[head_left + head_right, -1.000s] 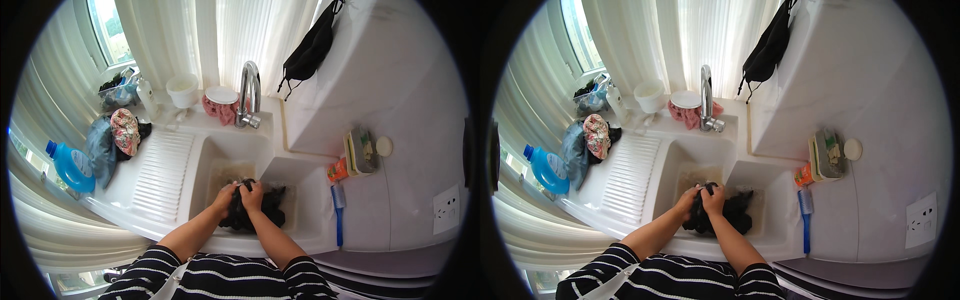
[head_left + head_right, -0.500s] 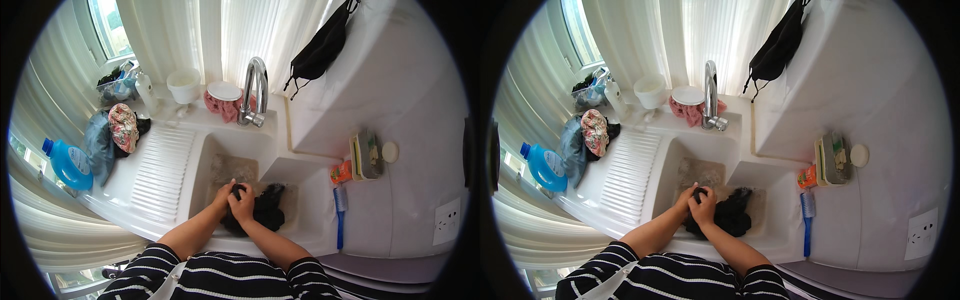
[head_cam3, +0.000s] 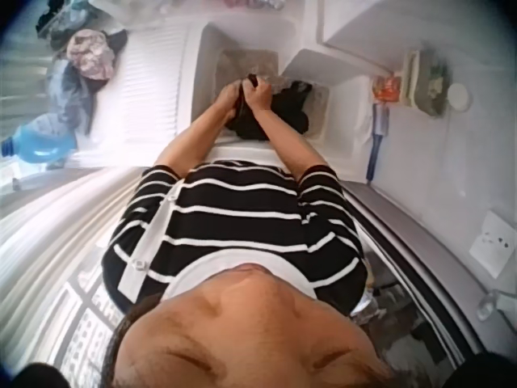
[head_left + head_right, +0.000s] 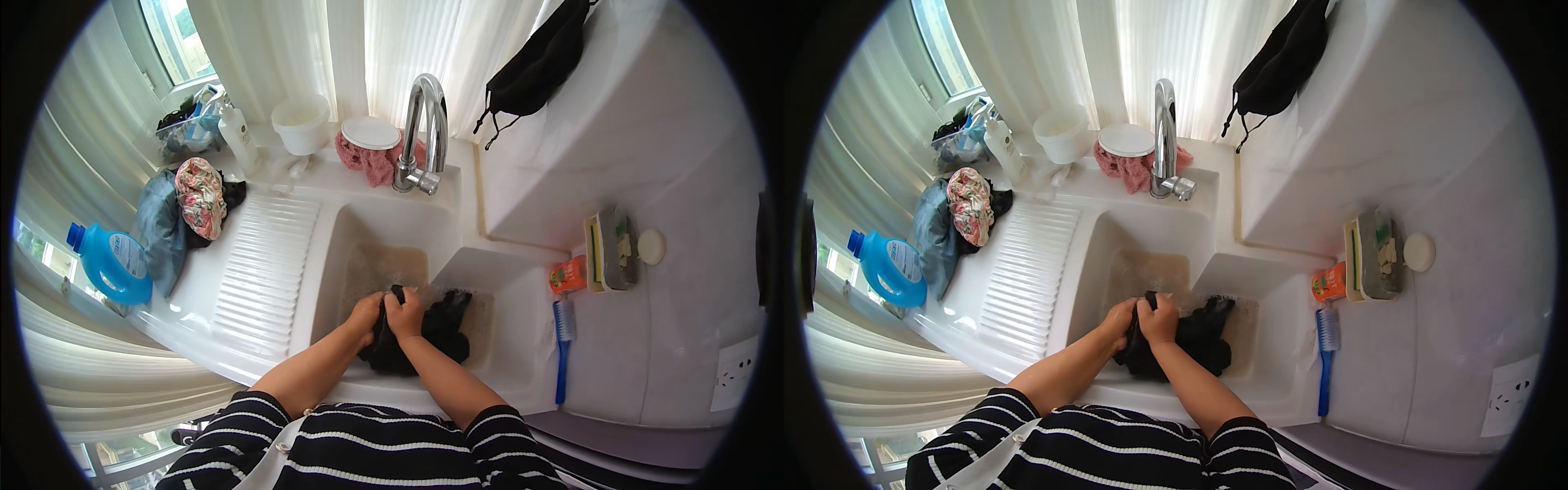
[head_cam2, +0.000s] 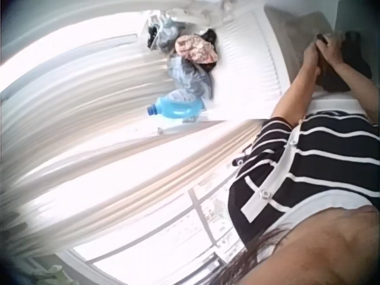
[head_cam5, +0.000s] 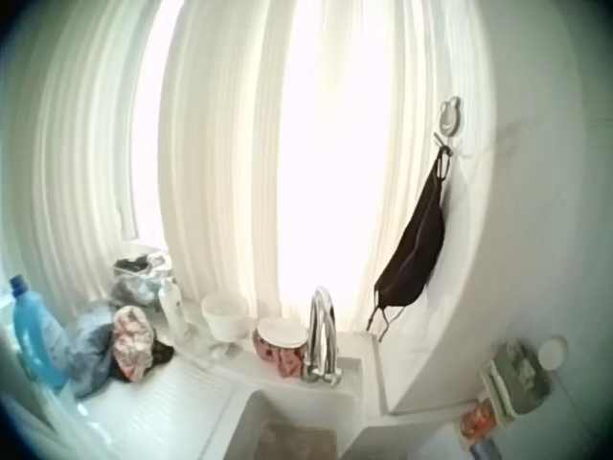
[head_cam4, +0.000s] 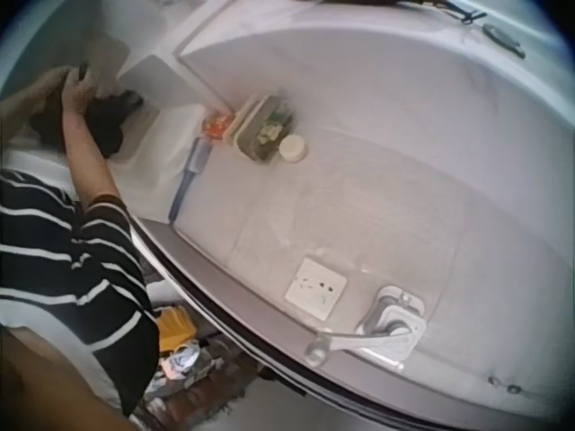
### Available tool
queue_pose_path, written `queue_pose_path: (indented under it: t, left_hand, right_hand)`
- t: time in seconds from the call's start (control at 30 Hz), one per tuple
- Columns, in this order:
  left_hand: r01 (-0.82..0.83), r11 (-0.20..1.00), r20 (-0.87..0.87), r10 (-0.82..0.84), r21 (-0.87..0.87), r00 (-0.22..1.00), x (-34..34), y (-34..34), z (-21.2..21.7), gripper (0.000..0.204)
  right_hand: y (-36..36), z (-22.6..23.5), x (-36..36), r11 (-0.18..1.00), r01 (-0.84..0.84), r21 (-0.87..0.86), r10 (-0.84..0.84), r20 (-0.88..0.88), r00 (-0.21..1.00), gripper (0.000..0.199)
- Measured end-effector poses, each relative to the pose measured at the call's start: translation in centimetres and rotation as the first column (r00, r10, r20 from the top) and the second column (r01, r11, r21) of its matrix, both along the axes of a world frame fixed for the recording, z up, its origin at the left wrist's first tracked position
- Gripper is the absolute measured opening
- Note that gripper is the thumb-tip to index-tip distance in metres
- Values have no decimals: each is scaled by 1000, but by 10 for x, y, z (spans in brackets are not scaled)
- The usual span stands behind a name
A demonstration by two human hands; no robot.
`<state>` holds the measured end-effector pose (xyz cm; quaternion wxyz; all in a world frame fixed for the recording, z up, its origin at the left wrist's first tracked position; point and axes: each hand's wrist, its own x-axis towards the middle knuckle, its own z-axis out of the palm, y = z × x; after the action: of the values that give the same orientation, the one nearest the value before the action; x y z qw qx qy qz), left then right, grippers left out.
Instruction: The person hand-washes a black garment in a sink filled with soapy water, repeatedly scrubbing and wringing the fabric. After rinsing the black item, the person turns on the faucet and washes a pair of blue jeans under running water, scrubbing and rinsing them thoroughly.
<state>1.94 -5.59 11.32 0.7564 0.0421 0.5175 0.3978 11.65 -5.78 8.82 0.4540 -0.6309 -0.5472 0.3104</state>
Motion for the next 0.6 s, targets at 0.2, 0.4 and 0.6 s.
queue_pose_path:
  t: [0.2,0.4,0.6]
  left_hand:
    - [177,979,-61,-184,-104,981,-7,2,16,25]
    - [819,573,-755,-533,11,383,-31,17,-36,33]
    - [716,686,-975,219,128,-35,-30,61,-24,53]
  right_hand:
    - [-11,9,-1,997,75,-21,-74,27,997,27]
    - [26,4,74,848,-435,-303,499,183,847,33]
    - [34,-17,69,951,-309,-30,243,692,680,43]
